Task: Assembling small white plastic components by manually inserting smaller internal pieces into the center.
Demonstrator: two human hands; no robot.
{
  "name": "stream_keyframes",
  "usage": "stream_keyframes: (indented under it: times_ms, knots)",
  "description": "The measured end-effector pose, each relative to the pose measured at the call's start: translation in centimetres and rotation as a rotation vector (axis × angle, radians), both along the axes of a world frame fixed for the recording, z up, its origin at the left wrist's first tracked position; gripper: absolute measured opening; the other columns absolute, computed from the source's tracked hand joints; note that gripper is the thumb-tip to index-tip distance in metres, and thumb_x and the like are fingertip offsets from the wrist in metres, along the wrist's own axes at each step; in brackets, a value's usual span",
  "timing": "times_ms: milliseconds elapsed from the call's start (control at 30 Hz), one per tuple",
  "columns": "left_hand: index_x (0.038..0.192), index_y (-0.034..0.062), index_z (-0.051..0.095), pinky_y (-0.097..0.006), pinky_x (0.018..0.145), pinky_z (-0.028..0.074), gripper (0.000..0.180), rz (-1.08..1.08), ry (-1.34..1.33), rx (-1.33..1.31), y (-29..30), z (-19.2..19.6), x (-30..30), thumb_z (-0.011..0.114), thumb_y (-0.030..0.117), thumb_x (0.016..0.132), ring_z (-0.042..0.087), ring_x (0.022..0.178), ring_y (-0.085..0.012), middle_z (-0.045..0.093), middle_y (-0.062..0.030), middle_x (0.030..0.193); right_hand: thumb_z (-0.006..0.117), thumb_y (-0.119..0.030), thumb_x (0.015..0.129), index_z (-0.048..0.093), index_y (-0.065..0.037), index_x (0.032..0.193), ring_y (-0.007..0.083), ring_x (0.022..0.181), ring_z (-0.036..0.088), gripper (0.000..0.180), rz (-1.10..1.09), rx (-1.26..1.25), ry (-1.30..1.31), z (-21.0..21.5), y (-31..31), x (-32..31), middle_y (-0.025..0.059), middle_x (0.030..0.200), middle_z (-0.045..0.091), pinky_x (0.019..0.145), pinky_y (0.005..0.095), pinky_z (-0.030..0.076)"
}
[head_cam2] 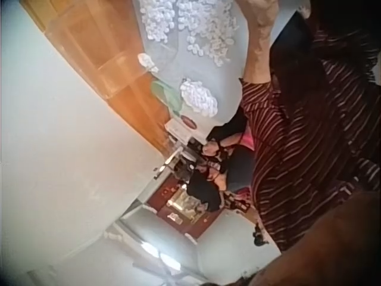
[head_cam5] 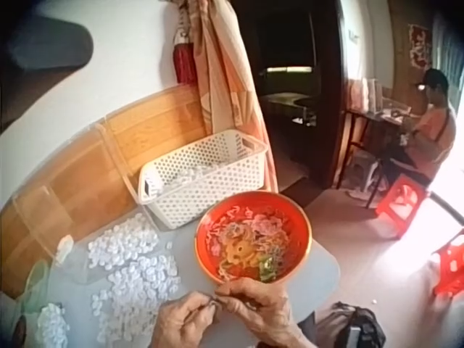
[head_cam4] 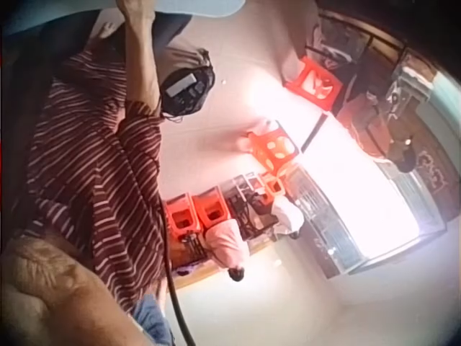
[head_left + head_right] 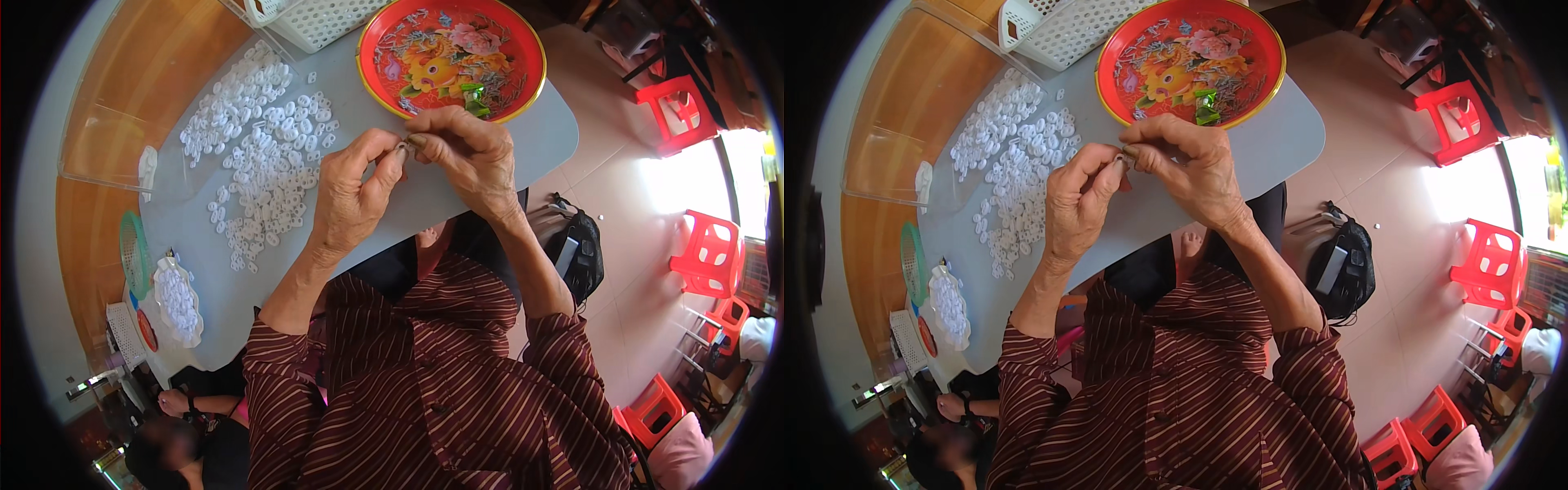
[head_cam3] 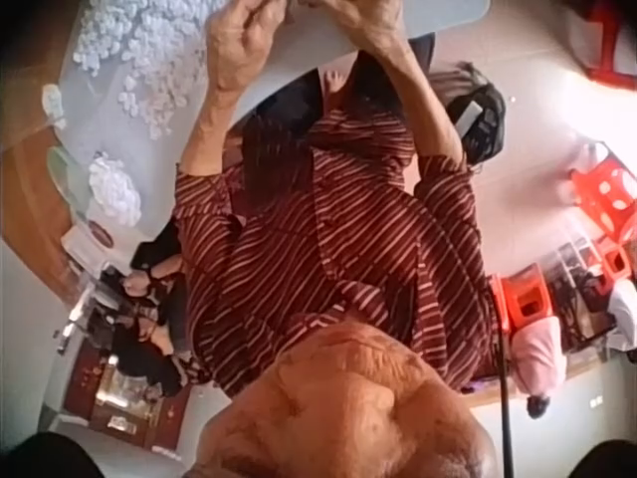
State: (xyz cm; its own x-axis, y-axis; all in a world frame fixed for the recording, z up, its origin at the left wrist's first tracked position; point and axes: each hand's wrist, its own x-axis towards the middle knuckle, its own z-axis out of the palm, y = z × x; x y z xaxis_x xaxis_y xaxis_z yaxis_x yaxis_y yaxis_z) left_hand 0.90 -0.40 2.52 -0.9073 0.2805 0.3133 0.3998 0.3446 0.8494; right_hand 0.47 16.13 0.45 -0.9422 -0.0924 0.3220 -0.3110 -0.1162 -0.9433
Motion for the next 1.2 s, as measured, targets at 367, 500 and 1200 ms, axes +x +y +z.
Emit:
stream_keyframes:
  times_ms: [367,500,1200]
  knots:
    - [0.089,0.0001,0.057,-0.024,0.059,0.044,0.011,-0.082,-0.236,0.032,-1.7,0.4,1.5,0.058,0.011,0.089,0.055,0.063,-0.0093,0.058,-0.0037,0.068,0.067,-0.011,0.084,0.061,0.001,0.085,0.0069,0.063,0.052,0.013,0.16,0.15,0.005,0.1,0.0,0.0,0.0,0.071,0.059,0.057,0.0211,0.044]
    - [0.089,0.0001,0.058,-0.025,0.059,0.044,0.01,-0.086,-0.234,0.125,-0.9,0.1,1.6,0.058,0.01,0.089,0.055,0.064,-0.0096,0.058,-0.0038,0.071,0.066,-0.013,0.085,0.06,0.0,0.084,0.0069,0.06,0.051,0.014,0.118,0.172,0.04,0.2,-0.1,0.0,0.0002,0.068,0.058,0.054,0.0214,0.043]
    - [0.089,-0.0001,0.057,-0.024,0.061,0.044,0.01,-0.047,-0.275,0.206,-0.6,-1.3,1.4,0.055,0.01,0.09,0.055,0.068,-0.0085,0.059,-0.0018,0.072,0.067,-0.016,0.085,0.061,0.001,0.083,0.0095,0.059,0.055,0.018,0.08,0.244,0.022,-0.1,-0.1,-0.2,0.004,0.066,0.06,0.054,0.0246,0.045]
